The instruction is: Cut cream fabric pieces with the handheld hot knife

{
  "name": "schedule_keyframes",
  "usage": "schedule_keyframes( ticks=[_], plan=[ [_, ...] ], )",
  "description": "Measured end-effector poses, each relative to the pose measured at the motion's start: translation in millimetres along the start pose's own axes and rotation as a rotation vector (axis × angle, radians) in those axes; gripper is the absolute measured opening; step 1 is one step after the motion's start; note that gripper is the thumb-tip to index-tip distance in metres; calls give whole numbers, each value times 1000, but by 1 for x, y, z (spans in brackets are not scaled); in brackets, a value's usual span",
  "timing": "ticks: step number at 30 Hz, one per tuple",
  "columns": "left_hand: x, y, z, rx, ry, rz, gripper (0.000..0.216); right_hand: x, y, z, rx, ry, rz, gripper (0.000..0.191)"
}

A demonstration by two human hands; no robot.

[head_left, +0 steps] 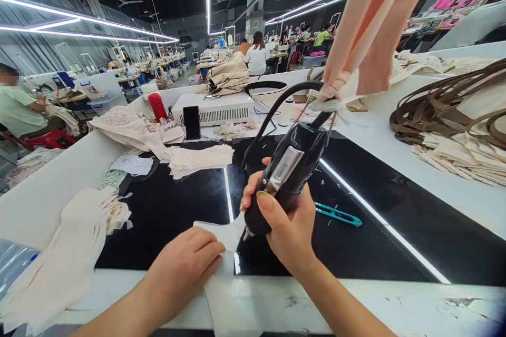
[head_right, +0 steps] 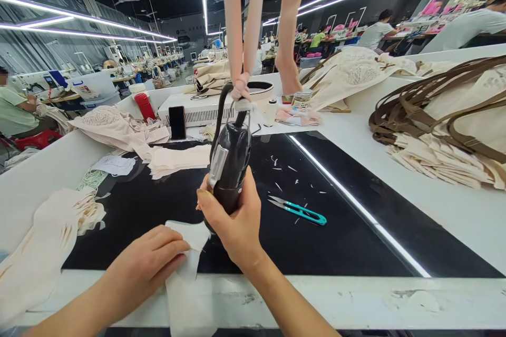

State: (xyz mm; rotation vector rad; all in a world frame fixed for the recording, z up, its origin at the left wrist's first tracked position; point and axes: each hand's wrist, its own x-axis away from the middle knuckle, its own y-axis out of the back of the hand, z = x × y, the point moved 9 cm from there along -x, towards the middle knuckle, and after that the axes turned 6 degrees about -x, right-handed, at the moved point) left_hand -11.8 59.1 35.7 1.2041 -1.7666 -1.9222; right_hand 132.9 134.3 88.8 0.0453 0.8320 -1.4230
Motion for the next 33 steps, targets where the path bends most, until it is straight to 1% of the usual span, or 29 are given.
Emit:
schedule_keyframes(
  ticks=[3, 6, 9, 11, 13, 15, 17, 19, 21, 24, 27, 30, 33],
  plan=[
    [2, -11, -12, -105, 7, 15, 19, -2, -1, 0, 10, 0, -9, 27],
    [5, -19, -8, -118, 14, 35, 27, -4, -1, 1, 28, -9, -21, 27],
    [9, -20, 0, -20, -72, 75, 39, -3, -1, 2, 29, -11, -22, 28],
    [11, -16, 6, 41, -152, 89, 41, -2, 1, 3, 28, -3, -21, 28],
    [11, -10, 11, 77, -193, 82, 40, 0, 2, 4, 34, 1, -20, 29],
    [8, -6, 17, 105, -160, 73, 39, 0, 3, 4, 34, 3, -12, 32],
    [2, -5, 23, 111, -76, 46, 38, -1, 4, 3, 31, 3, -7, 34],
    [-5, -7, 29, 83, 10, 5, 38, -2, 6, 3, 27, 2, -11, 35],
    [-12, -10, 31, 41, 47, -39, 38, -3, 9, 2, 28, -6, -22, 36],
    [-21, -18, 31, -4, 31, -69, 32, -2, 15, 2, 45, -12, -31, 37],
    [-25, -26, 34, -36, 13, -55, 25, 0, 22, 4, 65, -6, -19, 38],
    [-22, -31, 37, -50, 15, -13, 22, 2, 27, 6, 90, -14, -1, 39],
    [-17, -32, 39, -35, 20, -5, 22, 2, 30, 9, 119, -9, -8, 38]
  ],
)
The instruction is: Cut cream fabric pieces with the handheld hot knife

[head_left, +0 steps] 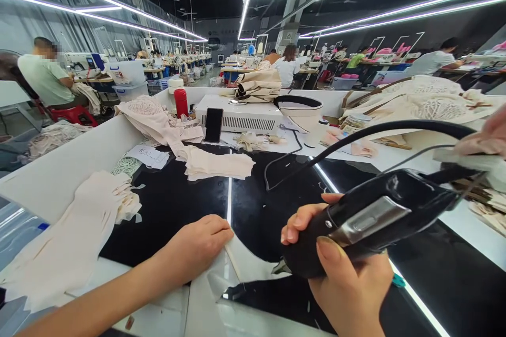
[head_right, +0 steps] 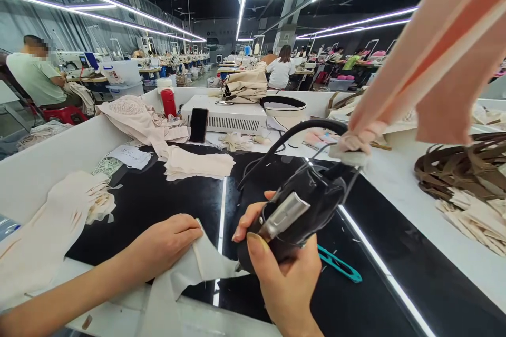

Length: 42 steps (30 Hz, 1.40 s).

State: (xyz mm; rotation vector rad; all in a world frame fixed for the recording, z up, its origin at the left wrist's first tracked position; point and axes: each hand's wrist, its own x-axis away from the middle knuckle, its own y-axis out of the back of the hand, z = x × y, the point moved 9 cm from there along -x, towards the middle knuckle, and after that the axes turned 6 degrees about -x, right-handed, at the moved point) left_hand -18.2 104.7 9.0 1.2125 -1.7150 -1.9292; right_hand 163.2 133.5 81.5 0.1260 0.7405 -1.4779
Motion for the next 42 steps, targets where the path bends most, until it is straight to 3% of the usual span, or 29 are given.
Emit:
schedule_keyframes(
  ticks=[10, 17, 23, 42],
  plan=[
    [6, 3, -3, 12, 3, -30, 22, -11, -9, 3, -33, -6, -60, 40],
    [7, 1, -4, 44, 34, -49, 22, -31, -43, -23, -144, -21, -25, 41],
    [7, 1, -4, 60, 38, -74, 22, -37, -57, -43, -112, -23, 8, 36],
    [9, 3, -7, 44, 38, -89, 21, -35, -62, -48, -155, 12, 39, 33]
  ],
)
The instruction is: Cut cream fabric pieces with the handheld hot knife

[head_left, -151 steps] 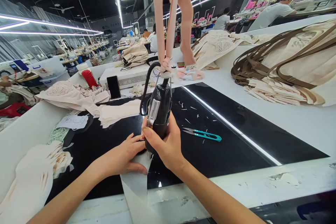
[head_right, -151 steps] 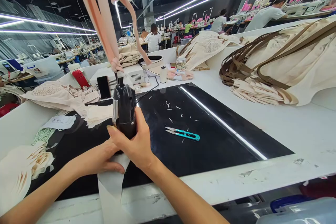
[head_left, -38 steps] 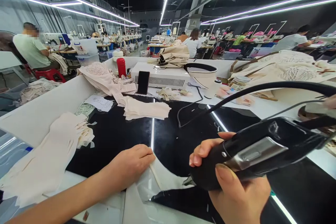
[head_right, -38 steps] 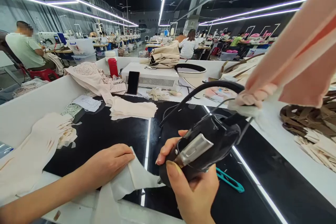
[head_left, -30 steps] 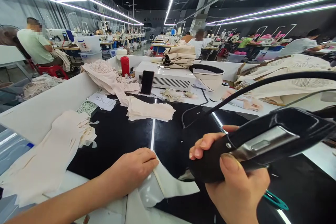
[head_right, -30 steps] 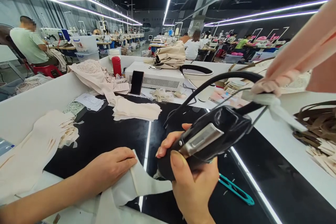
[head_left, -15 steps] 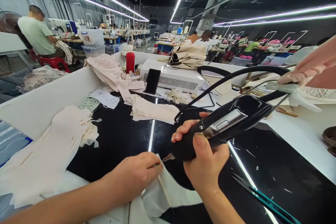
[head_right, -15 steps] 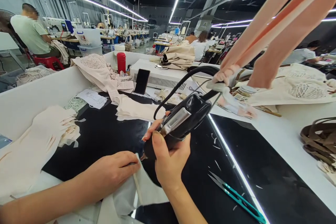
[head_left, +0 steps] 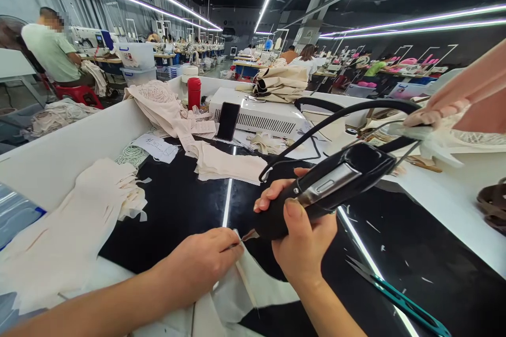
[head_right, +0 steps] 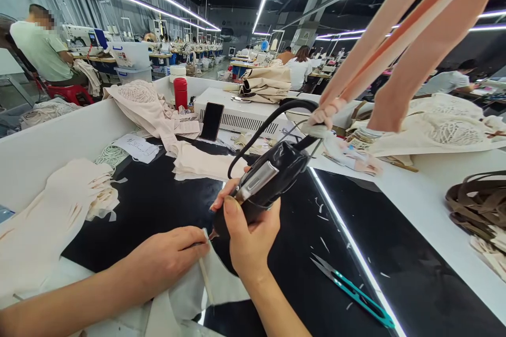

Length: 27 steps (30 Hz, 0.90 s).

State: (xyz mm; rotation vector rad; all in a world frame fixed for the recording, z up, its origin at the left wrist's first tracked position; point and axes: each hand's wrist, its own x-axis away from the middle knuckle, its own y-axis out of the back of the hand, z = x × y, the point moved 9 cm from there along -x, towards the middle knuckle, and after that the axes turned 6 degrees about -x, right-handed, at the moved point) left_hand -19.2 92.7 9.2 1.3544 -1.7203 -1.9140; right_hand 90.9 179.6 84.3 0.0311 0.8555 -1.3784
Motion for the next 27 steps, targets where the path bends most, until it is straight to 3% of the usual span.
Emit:
schedule_keyframes(
  ticks=[27],
  plan=[
    [1, 6, -2, -74, -25, -26, 25, 10, 9, 10, 16, 2, -45, 40]
  ],
)
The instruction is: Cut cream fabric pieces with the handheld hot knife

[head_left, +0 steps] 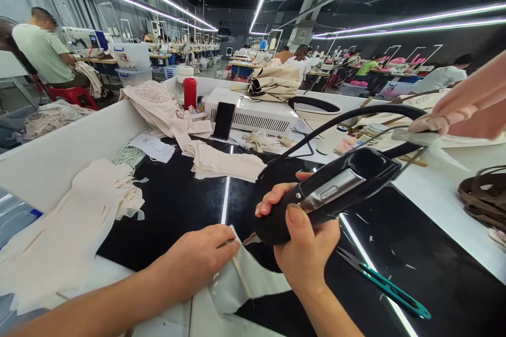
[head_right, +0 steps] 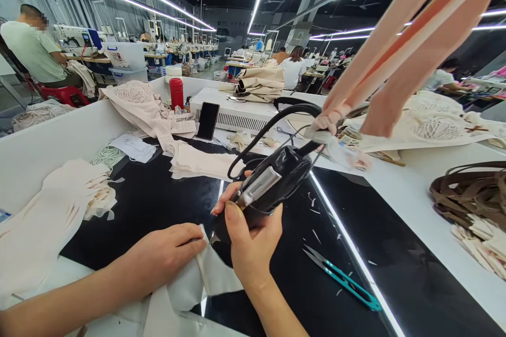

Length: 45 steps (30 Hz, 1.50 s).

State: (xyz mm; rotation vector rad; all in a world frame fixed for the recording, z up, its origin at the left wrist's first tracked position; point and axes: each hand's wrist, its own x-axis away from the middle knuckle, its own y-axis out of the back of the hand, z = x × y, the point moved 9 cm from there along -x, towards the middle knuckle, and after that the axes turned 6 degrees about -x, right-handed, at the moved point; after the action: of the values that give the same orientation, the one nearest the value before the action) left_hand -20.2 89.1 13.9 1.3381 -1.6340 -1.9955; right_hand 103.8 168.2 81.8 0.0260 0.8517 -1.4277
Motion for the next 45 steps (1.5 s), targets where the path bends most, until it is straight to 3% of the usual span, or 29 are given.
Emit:
schedule_keyframes(
  ticks=[16, 29, 39, 45],
  plan=[
    [1, 1, 2, -27, -7, -14, 24, -1, 1, 6, 24, 18, -13, 39],
    [1, 0, 4, -26, -17, -36, 21, 2, -5, 2, 71, 45, 20, 21],
    [-14, 15, -8, 6, -113, 23, 17, 3, 13, 24, 72, 21, -36, 39],
    [-15, -1, -19, -23, -103, 93, 14, 8, 17, 25, 83, 28, -40, 31]
  ],
)
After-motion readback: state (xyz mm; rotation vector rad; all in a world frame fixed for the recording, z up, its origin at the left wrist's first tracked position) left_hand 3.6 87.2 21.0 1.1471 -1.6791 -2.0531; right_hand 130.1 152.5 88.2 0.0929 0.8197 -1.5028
